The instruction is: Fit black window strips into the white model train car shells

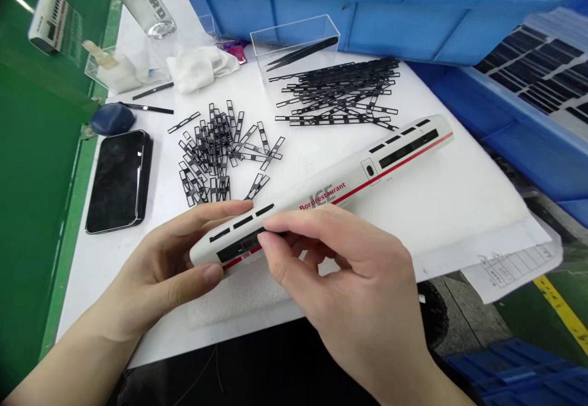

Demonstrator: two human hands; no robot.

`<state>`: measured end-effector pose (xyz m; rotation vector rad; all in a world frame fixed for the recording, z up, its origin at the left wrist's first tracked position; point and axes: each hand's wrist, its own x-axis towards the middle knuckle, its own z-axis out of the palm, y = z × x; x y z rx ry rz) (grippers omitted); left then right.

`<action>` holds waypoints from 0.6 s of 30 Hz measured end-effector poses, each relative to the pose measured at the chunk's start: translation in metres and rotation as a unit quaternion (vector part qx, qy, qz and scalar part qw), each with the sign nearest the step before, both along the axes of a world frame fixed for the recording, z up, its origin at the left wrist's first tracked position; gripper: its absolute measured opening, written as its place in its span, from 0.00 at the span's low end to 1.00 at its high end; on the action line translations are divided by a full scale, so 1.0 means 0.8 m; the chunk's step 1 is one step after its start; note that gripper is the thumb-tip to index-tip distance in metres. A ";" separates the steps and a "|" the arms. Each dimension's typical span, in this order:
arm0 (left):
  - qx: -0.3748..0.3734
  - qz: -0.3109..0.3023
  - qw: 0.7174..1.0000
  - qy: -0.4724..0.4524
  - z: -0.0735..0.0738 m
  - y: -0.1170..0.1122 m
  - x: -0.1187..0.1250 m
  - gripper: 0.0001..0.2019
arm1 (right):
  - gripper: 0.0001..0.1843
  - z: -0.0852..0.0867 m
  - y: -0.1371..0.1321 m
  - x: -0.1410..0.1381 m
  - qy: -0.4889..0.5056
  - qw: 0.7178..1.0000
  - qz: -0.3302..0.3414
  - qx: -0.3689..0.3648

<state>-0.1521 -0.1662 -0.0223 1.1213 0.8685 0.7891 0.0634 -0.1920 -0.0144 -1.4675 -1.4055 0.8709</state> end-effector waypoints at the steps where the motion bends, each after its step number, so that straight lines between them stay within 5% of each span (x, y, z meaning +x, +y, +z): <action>1: 0.004 0.002 1.000 0.005 0.000 -0.001 0.000 0.21 | 0.06 0.000 0.000 0.000 -0.011 1.000 0.004 0.007; 18: -0.008 0.016 0.999 0.051 0.002 -0.004 0.009 0.14 | 0.05 0.004 0.019 0.011 -0.050 0.997 0.057 0.003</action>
